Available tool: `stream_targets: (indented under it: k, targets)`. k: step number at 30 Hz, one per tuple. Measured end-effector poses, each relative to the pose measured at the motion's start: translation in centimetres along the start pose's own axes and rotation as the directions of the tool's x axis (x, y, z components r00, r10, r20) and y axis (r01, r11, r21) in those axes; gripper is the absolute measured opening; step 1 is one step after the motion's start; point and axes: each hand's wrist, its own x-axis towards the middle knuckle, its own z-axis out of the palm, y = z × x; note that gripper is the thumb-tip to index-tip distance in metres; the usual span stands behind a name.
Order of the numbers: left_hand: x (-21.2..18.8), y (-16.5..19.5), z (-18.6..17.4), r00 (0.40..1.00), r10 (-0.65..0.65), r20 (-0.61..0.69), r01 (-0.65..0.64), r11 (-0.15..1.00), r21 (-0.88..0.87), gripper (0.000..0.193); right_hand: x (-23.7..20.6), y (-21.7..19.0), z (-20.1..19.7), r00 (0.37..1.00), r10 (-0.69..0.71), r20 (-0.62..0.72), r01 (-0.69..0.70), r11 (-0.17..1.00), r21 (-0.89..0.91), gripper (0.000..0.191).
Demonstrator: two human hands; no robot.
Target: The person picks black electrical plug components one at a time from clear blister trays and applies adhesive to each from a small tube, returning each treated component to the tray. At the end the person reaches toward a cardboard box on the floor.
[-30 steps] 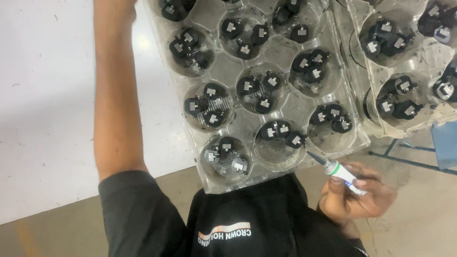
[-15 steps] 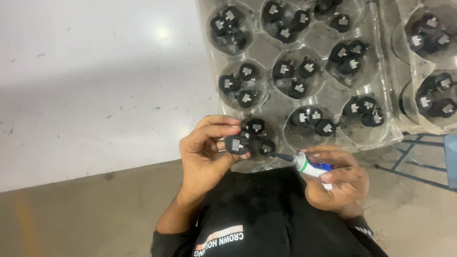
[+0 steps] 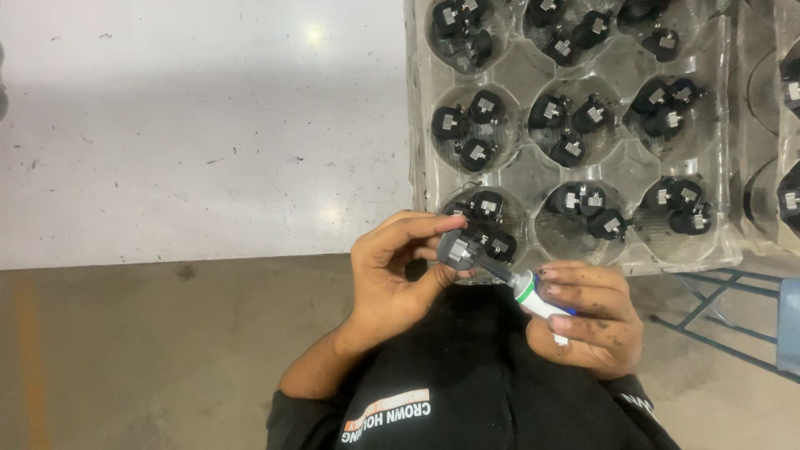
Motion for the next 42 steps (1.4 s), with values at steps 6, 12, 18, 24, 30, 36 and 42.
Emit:
stream_targets:
  k: [6,12,18,24,30,36,42]
  targets:
    - [-0.3,-0.7,0.2,0.998,-0.055,0.039,0.058,0.995,-0.085,0.041,1.0,-0.5,1.4,0.988,-0.114,-0.102,0.098,0.984,-0.151,0.033]
    - [-0.1,-1.4,0.2,0.996,-0.066,0.067,0.074,0.990,-0.121,0.043,1.9,0.0,1.5,0.964,-0.222,-0.145,0.199,0.968,-0.153,0.032]
    - [-0.3,-1.6,0.3,0.995,-0.072,0.071,0.080,0.990,-0.118,0.043,2.3,0.9,1.6,0.938,-0.326,-0.120,0.309,0.941,-0.138,0.030]
    - [-0.3,-1.8,0.3,0.995,-0.064,0.079,0.075,0.986,-0.149,0.044,2.1,0.8,1.3,0.942,-0.314,-0.117,0.298,0.945,-0.134,0.029]
    - [-0.4,-2.1,0.3,0.995,-0.059,0.078,0.073,0.979,-0.188,0.044,2.1,1.6,1.8,0.908,-0.381,-0.175,0.356,0.921,-0.160,0.028]
    - [-0.5,-2.2,0.3,0.990,-0.100,0.100,0.124,0.954,-0.273,0.047,1.8,1.0,1.6,0.922,-0.363,-0.135,0.334,0.922,-0.197,0.030]
    - [-1.2,-2.2,1.0,0.973,-0.152,0.175,0.214,0.881,-0.422,0.047,2.3,0.8,3.8,0.798,-0.373,-0.472,0.345,0.927,-0.149,0.035]
